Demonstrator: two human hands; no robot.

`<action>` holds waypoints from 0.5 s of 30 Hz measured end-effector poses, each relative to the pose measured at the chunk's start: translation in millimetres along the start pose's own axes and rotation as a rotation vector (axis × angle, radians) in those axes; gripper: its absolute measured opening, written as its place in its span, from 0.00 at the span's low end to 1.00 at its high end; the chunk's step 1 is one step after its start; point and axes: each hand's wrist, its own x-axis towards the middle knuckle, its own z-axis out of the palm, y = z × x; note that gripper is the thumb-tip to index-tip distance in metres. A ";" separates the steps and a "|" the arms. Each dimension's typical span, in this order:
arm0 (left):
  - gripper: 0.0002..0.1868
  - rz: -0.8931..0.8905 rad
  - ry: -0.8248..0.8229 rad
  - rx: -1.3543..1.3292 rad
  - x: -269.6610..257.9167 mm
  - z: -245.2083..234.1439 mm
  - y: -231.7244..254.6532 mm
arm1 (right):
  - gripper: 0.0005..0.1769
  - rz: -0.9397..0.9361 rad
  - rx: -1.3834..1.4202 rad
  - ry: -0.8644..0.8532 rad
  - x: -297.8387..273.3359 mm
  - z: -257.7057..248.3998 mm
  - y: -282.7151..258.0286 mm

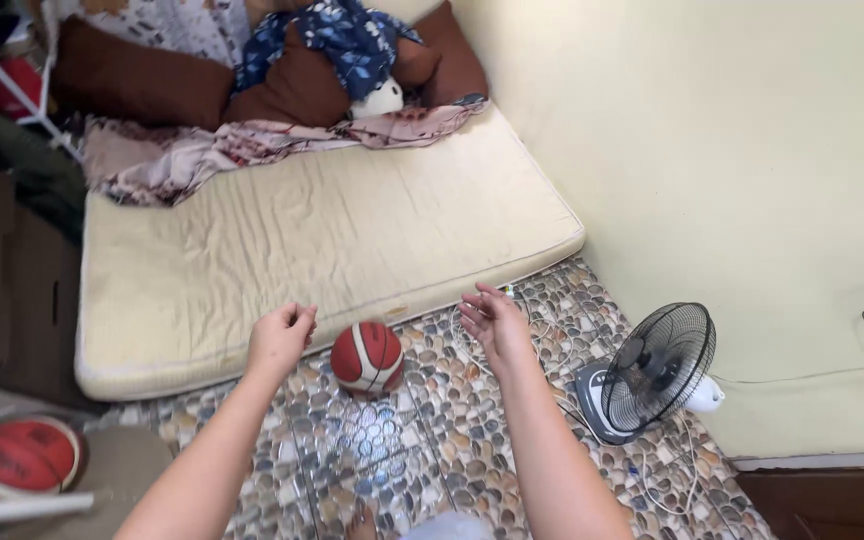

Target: Organizing various items in a cluttered room, including fans, basketballs, and power cables.

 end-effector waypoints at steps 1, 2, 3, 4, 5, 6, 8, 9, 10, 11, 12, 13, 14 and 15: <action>0.22 0.007 -0.007 0.005 10.8 3.2 5.1 | 0.19 -0.006 0.008 0.006 10.5 1.5 -2.6; 0.22 -0.005 -0.010 -0.016 22.2 7.9 11.1 | 0.20 0.005 0.030 0.002 23.3 2.3 -6.4; 0.21 -0.018 -0.012 -0.037 32.9 13.8 17.3 | 0.20 0.016 0.051 -0.002 36.0 1.8 -10.5; 0.21 -0.011 -0.012 -0.034 43.3 19.0 20.7 | 0.20 0.010 0.056 -0.004 53.6 0.4 -11.8; 0.21 -0.007 -0.001 -0.013 53.7 25.2 24.3 | 0.21 0.018 0.088 -0.018 71.5 -1.8 -13.5; 0.21 -0.008 0.013 0.005 63.5 33.6 28.2 | 0.21 0.028 0.116 -0.034 91.0 -5.0 -17.0; 0.21 0.007 0.037 0.009 82.5 48.9 37.0 | 0.21 0.044 0.124 -0.063 125.8 -3.1 -27.5; 0.21 0.018 0.058 0.014 90.7 58.3 41.1 | 0.20 0.063 0.132 -0.089 143.5 -3.3 -33.6; 0.21 0.013 0.073 0.003 96.1 68.1 46.4 | 0.20 0.067 0.118 -0.102 159.4 -3.6 -39.7; 0.22 -0.011 0.099 0.032 101.7 77.6 52.6 | 0.20 0.104 0.102 -0.122 175.0 -3.3 -46.5; 0.23 -0.026 0.129 0.058 113.0 86.3 63.0 | 0.20 0.132 0.086 -0.148 195.3 1.0 -57.8; 0.23 -0.022 0.149 0.044 120.1 98.8 68.1 | 0.20 0.126 0.072 -0.168 211.6 2.4 -72.0; 0.23 -0.055 0.168 0.125 123.1 109.5 69.7 | 0.20 0.155 0.060 -0.181 223.3 2.9 -81.0; 0.23 -0.089 0.186 0.205 125.1 119.8 70.2 | 0.20 0.184 0.047 -0.194 233.7 3.5 -88.8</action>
